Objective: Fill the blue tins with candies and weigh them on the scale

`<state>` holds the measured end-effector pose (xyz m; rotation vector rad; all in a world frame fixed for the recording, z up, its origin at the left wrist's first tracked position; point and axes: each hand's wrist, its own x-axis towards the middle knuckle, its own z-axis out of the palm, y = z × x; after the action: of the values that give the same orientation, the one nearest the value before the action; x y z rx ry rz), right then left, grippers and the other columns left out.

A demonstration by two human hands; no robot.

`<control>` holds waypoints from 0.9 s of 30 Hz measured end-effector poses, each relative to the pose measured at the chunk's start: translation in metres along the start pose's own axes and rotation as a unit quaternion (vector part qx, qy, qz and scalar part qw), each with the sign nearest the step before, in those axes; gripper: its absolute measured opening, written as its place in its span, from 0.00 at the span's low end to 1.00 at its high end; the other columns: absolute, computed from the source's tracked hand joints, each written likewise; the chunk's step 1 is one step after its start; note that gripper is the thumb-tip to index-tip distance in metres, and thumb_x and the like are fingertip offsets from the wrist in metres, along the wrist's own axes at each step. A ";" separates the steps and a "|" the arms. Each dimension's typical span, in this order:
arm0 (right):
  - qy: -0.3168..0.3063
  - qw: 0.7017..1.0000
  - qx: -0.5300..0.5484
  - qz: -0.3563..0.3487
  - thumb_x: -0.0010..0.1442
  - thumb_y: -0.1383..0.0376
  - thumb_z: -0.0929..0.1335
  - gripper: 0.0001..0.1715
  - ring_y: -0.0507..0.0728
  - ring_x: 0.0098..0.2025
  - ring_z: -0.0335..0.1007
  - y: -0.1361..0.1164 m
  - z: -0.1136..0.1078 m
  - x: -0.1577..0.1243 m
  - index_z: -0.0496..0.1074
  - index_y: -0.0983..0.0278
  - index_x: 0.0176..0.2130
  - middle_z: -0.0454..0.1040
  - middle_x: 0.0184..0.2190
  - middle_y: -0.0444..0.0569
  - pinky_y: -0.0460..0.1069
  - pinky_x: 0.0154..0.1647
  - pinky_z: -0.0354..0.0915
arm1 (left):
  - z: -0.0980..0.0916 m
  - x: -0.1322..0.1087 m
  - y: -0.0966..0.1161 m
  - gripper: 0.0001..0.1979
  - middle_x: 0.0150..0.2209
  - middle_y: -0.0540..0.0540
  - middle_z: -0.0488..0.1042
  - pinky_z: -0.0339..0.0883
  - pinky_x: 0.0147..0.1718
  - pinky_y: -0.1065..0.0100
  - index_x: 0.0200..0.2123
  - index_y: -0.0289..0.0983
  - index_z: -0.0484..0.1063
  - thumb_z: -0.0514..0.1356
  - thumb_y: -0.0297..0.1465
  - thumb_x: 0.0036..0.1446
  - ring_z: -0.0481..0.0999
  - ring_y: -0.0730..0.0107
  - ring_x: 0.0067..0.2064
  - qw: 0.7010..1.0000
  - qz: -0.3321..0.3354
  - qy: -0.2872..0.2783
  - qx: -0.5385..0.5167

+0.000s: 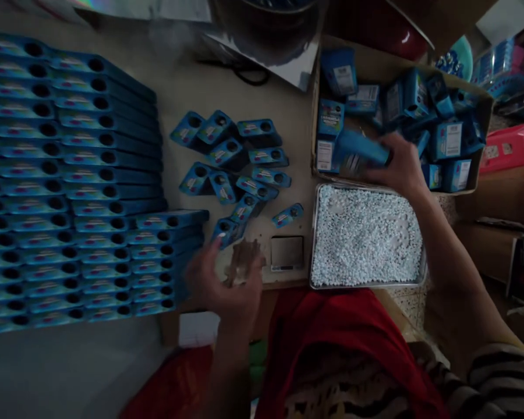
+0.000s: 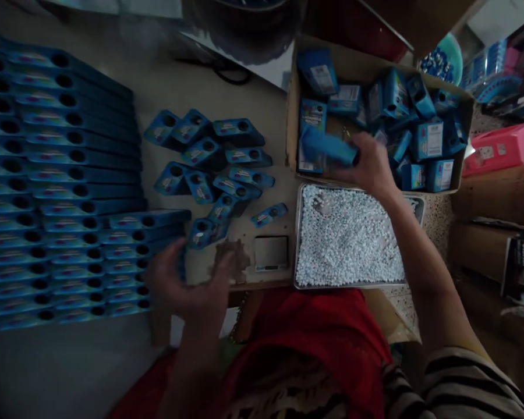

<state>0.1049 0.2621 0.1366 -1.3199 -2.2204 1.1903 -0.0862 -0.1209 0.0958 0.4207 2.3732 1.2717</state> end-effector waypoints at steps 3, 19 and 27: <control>-0.183 0.979 -0.031 -0.089 0.53 0.63 0.80 0.16 0.61 0.44 0.75 -0.035 0.009 -0.104 0.81 0.61 0.43 0.77 0.41 0.49 0.57 0.48 0.73 | 0.043 -0.019 0.040 0.43 0.67 0.41 0.70 0.50 0.77 0.40 0.61 0.44 0.74 0.81 0.35 0.39 0.58 0.33 0.76 0.963 0.171 -0.209 0.022; 0.188 0.965 -0.108 0.150 0.76 0.52 0.57 0.35 0.66 0.80 0.48 0.206 0.128 -0.292 0.61 0.62 0.74 0.56 0.76 0.65 0.72 0.79 0.48 | 0.261 -0.074 -0.071 0.27 0.71 0.36 0.68 0.44 0.78 0.45 0.58 0.42 0.74 0.71 0.44 0.59 0.55 0.50 0.79 0.961 0.174 -0.195 -0.086; 0.246 0.954 0.030 0.168 0.75 0.51 0.54 0.37 0.63 0.77 0.58 0.176 0.150 -0.259 0.61 0.63 0.73 0.64 0.73 0.62 0.67 0.78 0.55 | 0.299 -0.148 -0.051 0.29 0.58 0.38 0.80 0.71 0.63 0.52 0.59 0.38 0.72 0.61 0.53 0.67 0.80 0.54 0.60 0.952 -0.022 -0.247 -0.178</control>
<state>0.2547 0.0129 -0.0527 -1.7875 -1.6406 0.8858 0.1853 -0.0001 -0.0638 0.4995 1.6916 1.3496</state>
